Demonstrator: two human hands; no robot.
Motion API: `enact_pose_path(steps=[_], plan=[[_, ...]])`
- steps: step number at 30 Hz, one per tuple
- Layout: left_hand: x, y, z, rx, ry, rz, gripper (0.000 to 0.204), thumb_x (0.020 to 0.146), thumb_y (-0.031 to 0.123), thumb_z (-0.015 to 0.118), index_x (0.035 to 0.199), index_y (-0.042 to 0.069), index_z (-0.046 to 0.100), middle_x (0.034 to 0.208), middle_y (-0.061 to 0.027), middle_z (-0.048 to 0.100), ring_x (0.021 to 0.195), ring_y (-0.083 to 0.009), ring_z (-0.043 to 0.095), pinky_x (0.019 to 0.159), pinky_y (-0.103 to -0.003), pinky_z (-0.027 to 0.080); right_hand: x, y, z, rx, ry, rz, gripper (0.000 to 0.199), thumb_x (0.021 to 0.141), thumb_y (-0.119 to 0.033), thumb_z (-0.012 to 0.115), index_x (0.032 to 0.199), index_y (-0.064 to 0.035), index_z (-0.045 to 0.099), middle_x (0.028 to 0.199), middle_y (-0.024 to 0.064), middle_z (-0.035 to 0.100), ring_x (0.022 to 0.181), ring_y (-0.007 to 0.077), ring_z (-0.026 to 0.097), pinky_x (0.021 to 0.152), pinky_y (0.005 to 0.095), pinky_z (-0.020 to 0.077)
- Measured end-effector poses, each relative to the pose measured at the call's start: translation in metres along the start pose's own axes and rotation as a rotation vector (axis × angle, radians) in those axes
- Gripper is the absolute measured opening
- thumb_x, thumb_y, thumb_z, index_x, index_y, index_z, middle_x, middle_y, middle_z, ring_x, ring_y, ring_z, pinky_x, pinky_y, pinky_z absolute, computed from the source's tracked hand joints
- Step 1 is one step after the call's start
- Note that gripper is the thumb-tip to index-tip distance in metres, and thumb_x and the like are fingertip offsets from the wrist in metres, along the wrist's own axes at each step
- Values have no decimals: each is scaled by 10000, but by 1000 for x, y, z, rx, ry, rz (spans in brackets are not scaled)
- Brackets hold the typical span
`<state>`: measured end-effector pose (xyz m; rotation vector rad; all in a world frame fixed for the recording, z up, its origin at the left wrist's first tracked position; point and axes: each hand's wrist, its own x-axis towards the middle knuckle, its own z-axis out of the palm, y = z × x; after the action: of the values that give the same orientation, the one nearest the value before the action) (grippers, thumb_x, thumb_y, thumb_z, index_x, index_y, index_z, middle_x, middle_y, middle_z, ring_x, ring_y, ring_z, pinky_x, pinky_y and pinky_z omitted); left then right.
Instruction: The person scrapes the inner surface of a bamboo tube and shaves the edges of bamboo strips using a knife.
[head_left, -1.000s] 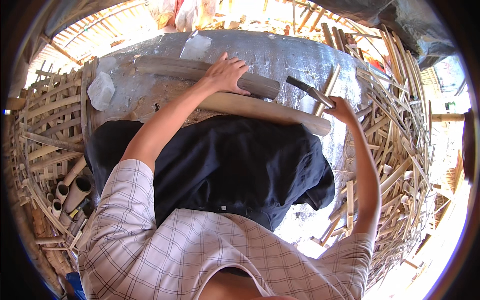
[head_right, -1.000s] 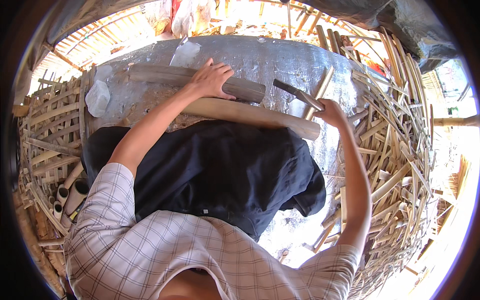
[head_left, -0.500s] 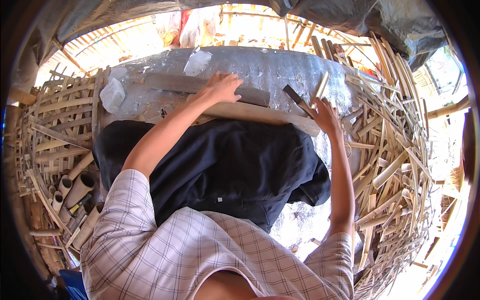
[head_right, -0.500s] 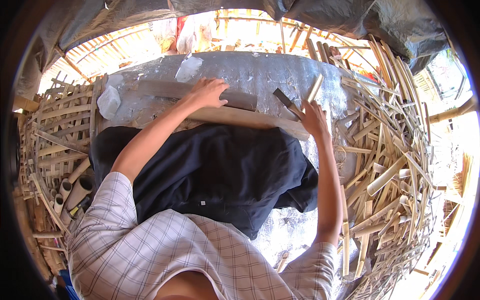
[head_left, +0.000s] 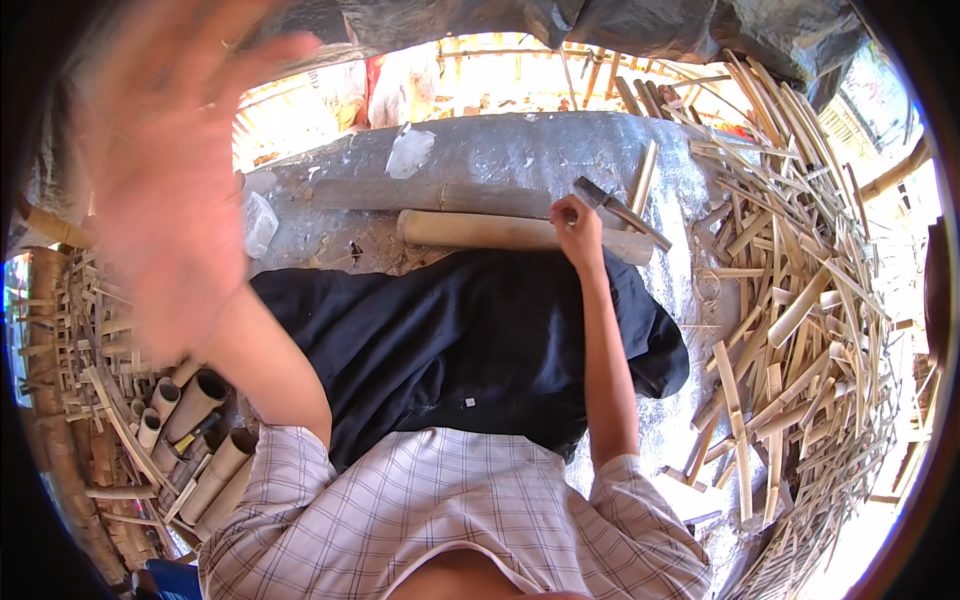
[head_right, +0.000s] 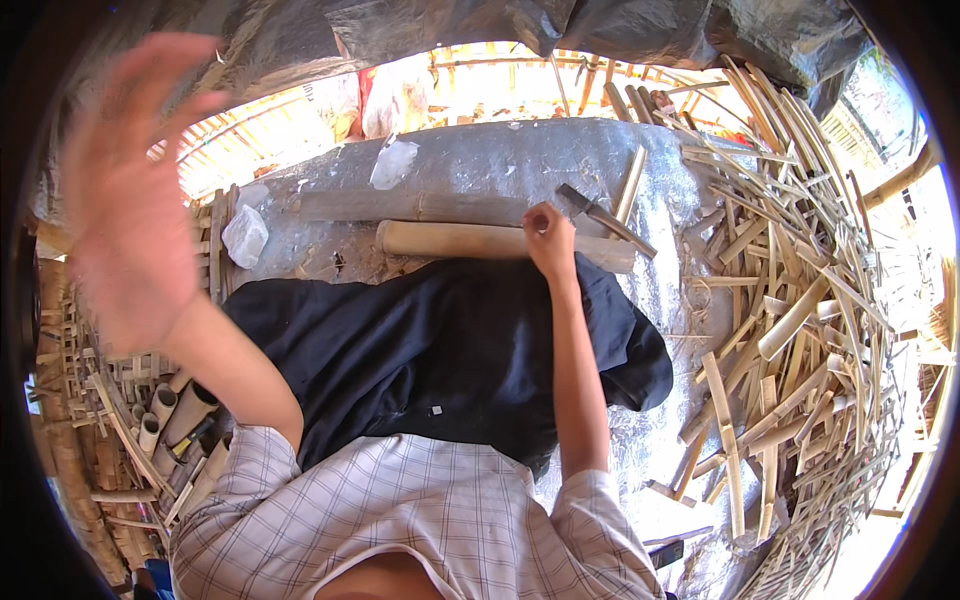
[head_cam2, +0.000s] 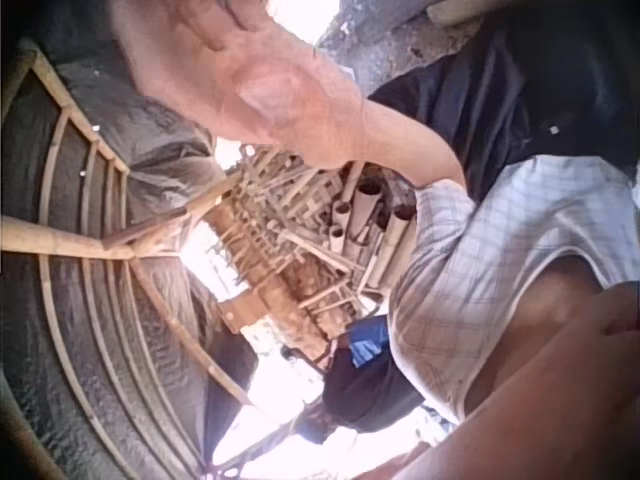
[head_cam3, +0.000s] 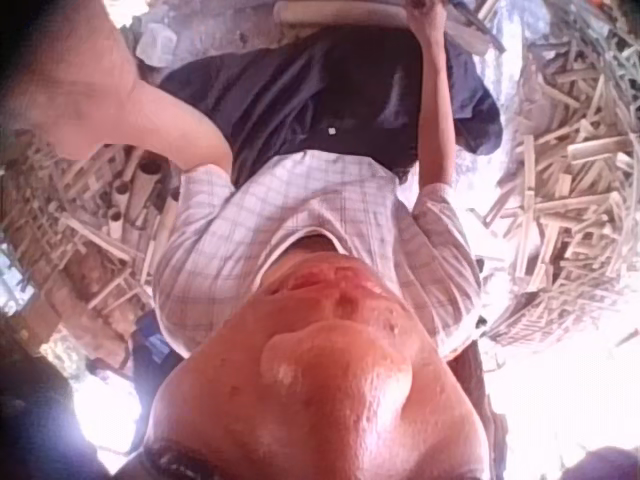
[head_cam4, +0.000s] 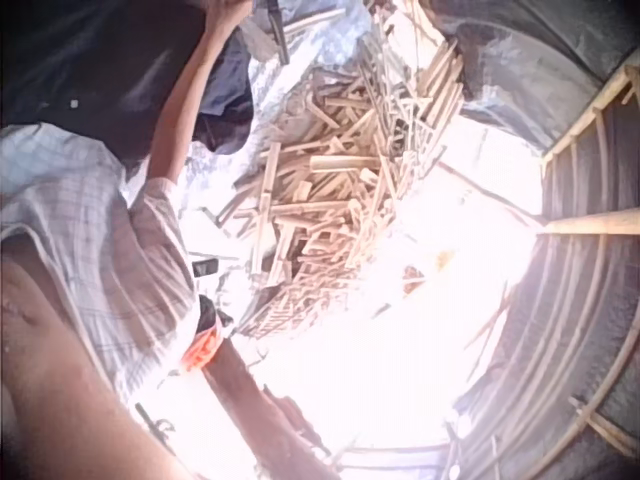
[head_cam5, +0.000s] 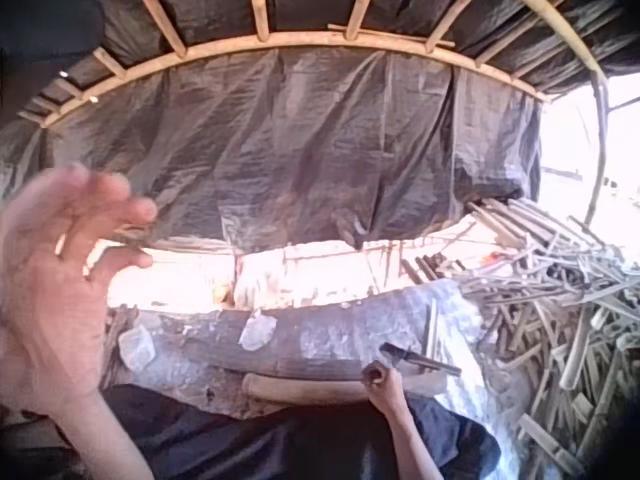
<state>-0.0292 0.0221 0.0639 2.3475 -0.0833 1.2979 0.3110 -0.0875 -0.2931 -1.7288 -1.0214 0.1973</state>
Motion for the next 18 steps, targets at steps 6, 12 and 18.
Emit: enact_pose_path(steps=[6, 12, 18], plan=[[-13, 31, -17, -35, -22, 140, 655, 958, 486, 585, 1349, -39, 596, 1429, -166, 597, 1306, -259, 572, 1095, -414, 431, 6, 25, 2, 95, -50, 277, 98, 892, -75, 661, 931, -11, 724, 769, 50, 712, 692, 101, 677, 585, 263, 494], [-14, 23, -24, -61, 35, 156, 663, 954, 492, 586, 1353, -39, 592, 1432, -167, 593, 1308, -262, 569, 1094, -416, 431, 5, 19, 1, 107, -2, 276, 107, 898, -74, 657, 925, -4, 733, 766, 55, 718, 675, 105, 677, 582, 266, 497], [-9, 16, -27, -99, 68, 168, 672, 951, 498, 588, 1356, -39, 587, 1434, -169, 590, 1310, -265, 566, 1092, -418, 431, 8, 22, 3, 62, -22, 274, 113, 898, -73, 661, 930, 9, 732, 769, 65, 721, 667, 114, 684, 581, 269, 495]])
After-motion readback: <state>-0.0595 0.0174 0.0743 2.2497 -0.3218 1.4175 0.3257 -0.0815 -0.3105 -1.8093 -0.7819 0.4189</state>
